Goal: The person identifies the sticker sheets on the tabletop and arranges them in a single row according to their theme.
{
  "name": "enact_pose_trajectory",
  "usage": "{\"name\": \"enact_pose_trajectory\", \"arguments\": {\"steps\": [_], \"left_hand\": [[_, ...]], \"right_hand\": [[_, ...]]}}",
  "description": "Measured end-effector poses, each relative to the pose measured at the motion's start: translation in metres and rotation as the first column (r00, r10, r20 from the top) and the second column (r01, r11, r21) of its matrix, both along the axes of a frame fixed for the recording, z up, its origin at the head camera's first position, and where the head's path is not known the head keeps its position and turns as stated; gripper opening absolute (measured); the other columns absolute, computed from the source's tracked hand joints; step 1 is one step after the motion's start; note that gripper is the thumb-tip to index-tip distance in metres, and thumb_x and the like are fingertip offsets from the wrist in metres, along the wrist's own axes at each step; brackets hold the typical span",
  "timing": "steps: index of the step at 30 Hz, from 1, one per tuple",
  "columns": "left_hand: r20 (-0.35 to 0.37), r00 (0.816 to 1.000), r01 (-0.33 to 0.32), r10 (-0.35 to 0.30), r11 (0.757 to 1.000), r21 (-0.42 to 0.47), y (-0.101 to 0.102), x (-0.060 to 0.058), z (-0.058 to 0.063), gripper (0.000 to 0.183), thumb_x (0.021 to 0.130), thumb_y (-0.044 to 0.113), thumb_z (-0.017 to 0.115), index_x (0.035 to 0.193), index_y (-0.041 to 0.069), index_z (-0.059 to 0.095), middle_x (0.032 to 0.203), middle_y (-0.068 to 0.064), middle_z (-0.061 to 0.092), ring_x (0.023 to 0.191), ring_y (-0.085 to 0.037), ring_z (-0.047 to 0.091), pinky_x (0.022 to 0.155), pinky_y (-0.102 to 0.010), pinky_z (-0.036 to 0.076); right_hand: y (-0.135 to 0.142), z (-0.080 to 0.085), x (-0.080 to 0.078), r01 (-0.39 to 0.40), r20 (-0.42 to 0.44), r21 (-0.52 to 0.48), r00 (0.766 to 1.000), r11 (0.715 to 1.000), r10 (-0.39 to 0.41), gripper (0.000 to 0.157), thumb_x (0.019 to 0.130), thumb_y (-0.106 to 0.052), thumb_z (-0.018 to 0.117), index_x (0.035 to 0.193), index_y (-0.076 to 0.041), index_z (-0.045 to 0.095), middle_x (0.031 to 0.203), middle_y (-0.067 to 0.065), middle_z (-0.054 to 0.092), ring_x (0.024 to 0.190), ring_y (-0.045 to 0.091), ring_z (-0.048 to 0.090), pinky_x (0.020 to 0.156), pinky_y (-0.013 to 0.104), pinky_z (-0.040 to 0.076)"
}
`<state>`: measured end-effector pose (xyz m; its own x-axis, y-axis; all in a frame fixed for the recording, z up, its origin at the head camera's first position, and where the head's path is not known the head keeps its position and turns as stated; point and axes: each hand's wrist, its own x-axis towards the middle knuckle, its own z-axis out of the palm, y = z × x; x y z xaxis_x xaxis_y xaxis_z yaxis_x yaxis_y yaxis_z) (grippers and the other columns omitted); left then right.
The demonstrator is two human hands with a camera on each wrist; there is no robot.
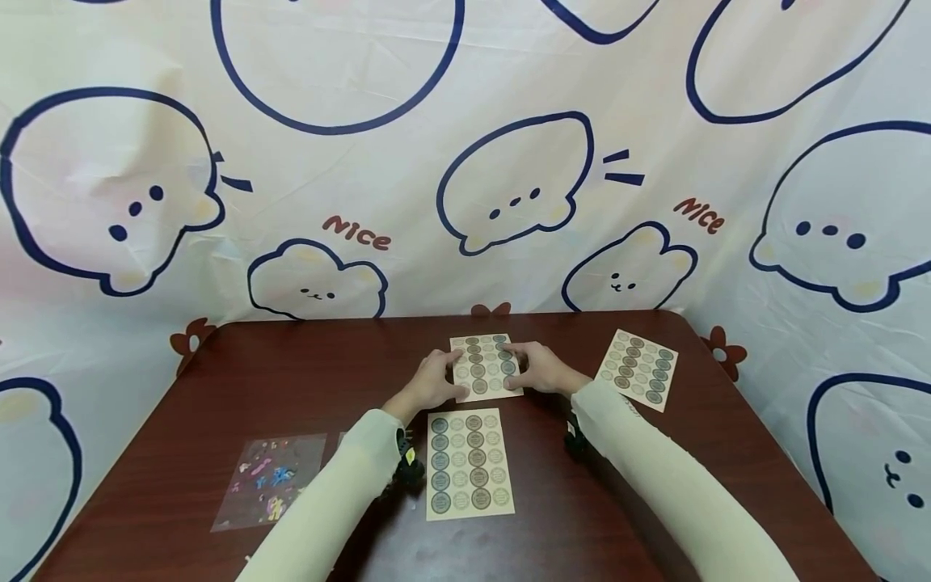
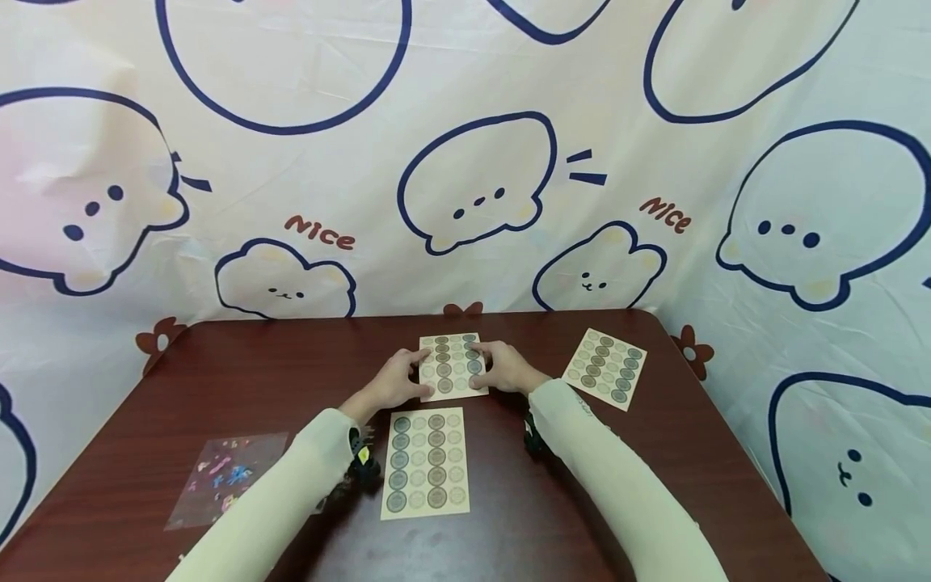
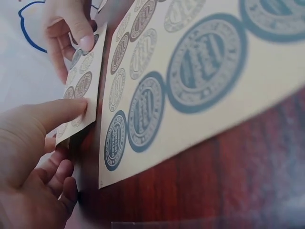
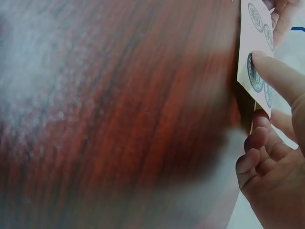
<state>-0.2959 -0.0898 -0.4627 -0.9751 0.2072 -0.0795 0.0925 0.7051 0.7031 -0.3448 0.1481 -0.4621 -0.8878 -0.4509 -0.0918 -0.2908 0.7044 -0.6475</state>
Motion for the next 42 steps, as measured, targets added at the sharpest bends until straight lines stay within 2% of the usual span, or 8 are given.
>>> {"name": "enact_pose_trajectory", "arguments": {"steps": [5,11,16,22,25,30,42], "left_hand": [[-0.020,1.000,-0.006,0.005,1.000,-0.022,-0.002,0.001,0.002,0.075,0.089,0.018,0.077,0.155,0.010,0.042,0.142,-0.017,0.049,0.130,-0.032,0.045,0.107,-0.047,0.045],[-0.054,0.999,-0.001,-0.001,0.999,-0.035,-0.004,0.005,0.003,0.073,0.090,0.019,0.076,0.154,0.010,0.042,0.140,-0.016,0.050,0.131,-0.033,0.045,0.106,-0.047,0.045],[-0.078,0.997,0.017,-0.020,0.999,-0.051,-0.005,0.007,0.005,0.073,0.091,0.021,0.075,0.155,0.010,0.041,0.140,-0.017,0.050,0.129,-0.033,0.046,0.104,-0.047,0.046],[-0.105,0.994,0.023,-0.029,0.998,-0.056,-0.004,0.011,0.009,0.072,0.091,0.021,0.075,0.154,0.009,0.042,0.138,-0.017,0.051,0.128,-0.033,0.048,0.102,-0.046,0.047],[-0.110,0.994,0.022,-0.028,0.999,-0.049,-0.002,0.014,0.012,0.072,0.091,0.021,0.075,0.154,0.008,0.042,0.138,-0.017,0.052,0.126,-0.032,0.048,0.102,-0.046,0.047],[-0.112,0.994,0.013,-0.017,0.999,-0.039,-0.001,0.021,0.015,0.072,0.091,0.020,0.075,0.154,0.010,0.043,0.137,-0.016,0.052,0.123,-0.030,0.049,0.102,-0.045,0.047],[-0.146,0.989,0.019,-0.026,0.998,-0.054,-0.001,0.033,0.020,0.069,0.091,0.021,0.076,0.153,0.010,0.045,0.133,-0.014,0.054,0.113,-0.026,0.052,0.094,-0.044,0.048]], "right_hand": [[-0.002,0.003,0.001,-0.002,-0.016,0.018,1.000,1.000,0.002,0.077,0.084,-0.022,0.084,0.151,-0.011,0.048,0.114,0.008,0.065,0.096,0.018,0.056,0.093,0.036,0.047],[-0.004,0.007,0.003,0.000,-0.024,0.033,1.000,0.999,0.001,0.075,0.084,-0.023,0.083,0.150,-0.013,0.049,0.109,0.008,0.065,0.094,0.017,0.058,0.092,0.035,0.048],[-0.006,0.010,0.006,0.015,-0.026,0.051,1.000,0.999,-0.014,0.073,0.085,-0.023,0.083,0.150,-0.014,0.050,0.120,0.010,0.064,0.105,0.019,0.056,0.103,0.041,0.046],[-0.003,0.011,0.010,0.017,-0.036,0.033,0.999,0.999,-0.016,0.074,0.085,-0.022,0.083,0.150,-0.013,0.050,0.130,0.012,0.062,0.114,0.023,0.055,0.108,0.045,0.044],[-0.001,0.012,0.013,0.022,-0.045,0.039,0.999,0.999,-0.020,0.073,0.085,-0.022,0.083,0.150,-0.013,0.050,0.130,0.012,0.062,0.113,0.022,0.055,0.105,0.044,0.045],[0.001,0.012,0.017,0.028,-0.047,0.074,0.999,0.997,-0.024,0.073,0.085,-0.025,0.083,0.150,-0.017,0.050,0.116,0.007,0.062,0.102,0.021,0.054,0.093,0.038,0.044],[0.006,0.021,0.030,0.001,-0.076,0.074,0.997,0.997,0.005,0.074,0.086,-0.029,0.082,0.151,-0.017,0.049,0.116,0.006,0.062,0.101,0.021,0.053,0.088,0.036,0.043]]}}
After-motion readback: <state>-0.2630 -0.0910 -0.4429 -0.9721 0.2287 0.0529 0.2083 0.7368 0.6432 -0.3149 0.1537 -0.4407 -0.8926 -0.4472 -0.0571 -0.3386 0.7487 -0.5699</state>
